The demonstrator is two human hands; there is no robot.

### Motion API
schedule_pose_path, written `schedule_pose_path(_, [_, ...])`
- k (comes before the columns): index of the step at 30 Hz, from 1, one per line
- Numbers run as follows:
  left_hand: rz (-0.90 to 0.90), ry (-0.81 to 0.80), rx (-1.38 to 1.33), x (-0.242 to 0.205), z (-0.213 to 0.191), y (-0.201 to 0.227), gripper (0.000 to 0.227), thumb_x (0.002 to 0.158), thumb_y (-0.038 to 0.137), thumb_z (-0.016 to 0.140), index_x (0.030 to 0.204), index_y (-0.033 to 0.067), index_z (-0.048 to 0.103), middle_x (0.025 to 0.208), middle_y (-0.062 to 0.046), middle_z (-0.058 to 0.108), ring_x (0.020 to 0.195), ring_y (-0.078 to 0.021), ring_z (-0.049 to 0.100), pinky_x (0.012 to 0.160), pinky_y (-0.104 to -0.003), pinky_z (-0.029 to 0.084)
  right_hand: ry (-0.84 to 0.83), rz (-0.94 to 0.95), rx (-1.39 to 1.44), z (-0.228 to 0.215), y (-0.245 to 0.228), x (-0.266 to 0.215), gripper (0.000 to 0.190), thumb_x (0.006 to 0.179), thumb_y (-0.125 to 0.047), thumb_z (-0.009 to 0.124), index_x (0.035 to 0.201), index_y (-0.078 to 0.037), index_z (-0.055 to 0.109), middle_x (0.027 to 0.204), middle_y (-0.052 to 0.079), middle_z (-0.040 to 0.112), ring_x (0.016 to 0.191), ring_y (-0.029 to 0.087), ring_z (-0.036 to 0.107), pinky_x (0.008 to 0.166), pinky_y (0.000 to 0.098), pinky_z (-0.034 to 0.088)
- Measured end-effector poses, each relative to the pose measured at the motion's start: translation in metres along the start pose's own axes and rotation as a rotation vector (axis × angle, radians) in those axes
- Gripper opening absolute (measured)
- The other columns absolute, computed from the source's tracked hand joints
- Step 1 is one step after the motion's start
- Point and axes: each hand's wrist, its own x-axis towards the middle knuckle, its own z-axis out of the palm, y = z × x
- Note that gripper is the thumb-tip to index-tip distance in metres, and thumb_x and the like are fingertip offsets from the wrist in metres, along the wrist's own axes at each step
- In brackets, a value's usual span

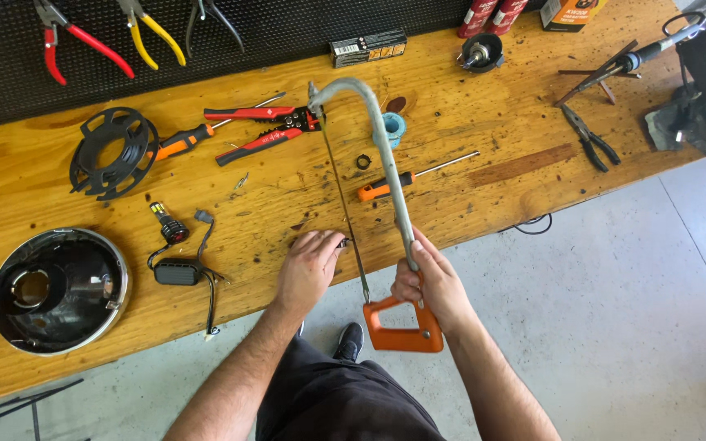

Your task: The person uses a hacksaw to cut a small black metal ring held in the left hand. The sawing continues steadily until the ring is severed, after which the person sets the saw down and briefly handles the cut pieces on the workbench.

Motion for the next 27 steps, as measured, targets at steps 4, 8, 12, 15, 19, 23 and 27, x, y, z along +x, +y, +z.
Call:
schedule_pose_path(4, [-0.004,0.025,0.024,-0.006,0.004,0.002,0.014,0.099,0.016,0.068,0.111,0.0114,0.071,0.100,-0.008,0.074,0.101,-0.0255,0.072,0.091,-0.034,0.056,-0.011,-0.030,0.031,0.010,-0.011,0.006,0.050,0.111,-0.020,0.036,0.160,-0.011,0.034,0.065,-0.001,0.030,0.048,0.012,0.033,0.051,0.0337,0.042])
schedule_pose_path(8, [-0.067,0.032,0.026,-0.015,-0.003,0.013,0.015,0.100,0.020,0.068,0.111,0.0109,0.072,0.101,-0.007,0.075,0.100,-0.0241,0.072,0.091,-0.033,0.056,-0.015,-0.015,0.035,0.009,-0.003,0.001,0.050,0.111,-0.020,0.036,0.159,-0.010,0.036,0.064,-0.001,0.030,0.047,0.012,0.033,0.050,0.0345,0.042])
schedule_pose_path(12, [-0.071,0.084,0.029,-0.021,0.000,0.020,0.015,0.097,0.016,0.071,0.109,0.0076,0.072,0.101,-0.011,0.075,0.100,-0.0284,0.072,0.092,-0.036,0.057,-0.004,-0.013,0.030,0.008,0.008,-0.017,0.049,0.110,-0.020,0.037,0.158,-0.013,0.036,0.063,0.001,0.031,0.045,0.013,0.034,0.051,0.0362,0.045])
schedule_pose_path(15, [-0.057,0.118,0.036,-0.026,0.007,0.016,0.016,0.096,0.017,0.072,0.109,0.0080,0.072,0.101,-0.011,0.075,0.100,-0.0276,0.073,0.093,-0.035,0.057,0.002,0.004,0.039,0.007,0.007,-0.025,0.049,0.110,-0.019,0.037,0.158,-0.014,0.037,0.062,0.002,0.031,0.044,0.014,0.034,0.049,0.0355,0.042])
schedule_pose_path(19, [-0.049,0.120,0.029,-0.022,0.004,0.019,0.015,0.096,0.018,0.072,0.108,0.0085,0.073,0.099,-0.009,0.076,0.099,-0.0261,0.073,0.090,-0.035,0.057,0.006,-0.015,0.034,-0.009,0.015,-0.012,0.050,0.110,-0.019,0.036,0.160,-0.012,0.032,0.063,0.001,0.033,0.044,0.014,0.035,0.049,0.0379,0.043])
schedule_pose_path(23, [-0.043,0.143,0.096,-0.027,0.015,0.011,0.015,0.098,0.019,0.071,0.109,0.0090,0.072,0.100,-0.009,0.076,0.100,-0.0259,0.073,0.090,-0.034,0.057,-0.040,-0.045,0.029,0.003,0.007,0.004,0.049,0.111,-0.018,0.036,0.159,-0.009,0.032,0.064,0.002,0.032,0.047,0.014,0.032,0.049,0.0366,0.040])
schedule_pose_path(27, [-0.070,0.129,0.059,-0.021,0.007,0.017,0.014,0.097,0.016,0.071,0.109,0.0078,0.073,0.100,-0.009,0.076,0.099,-0.0248,0.073,0.090,-0.033,0.057,-0.018,-0.029,0.011,0.003,0.010,-0.015,0.051,0.111,-0.019,0.036,0.160,-0.009,0.030,0.063,0.002,0.033,0.045,0.014,0.034,0.048,0.0356,0.040])
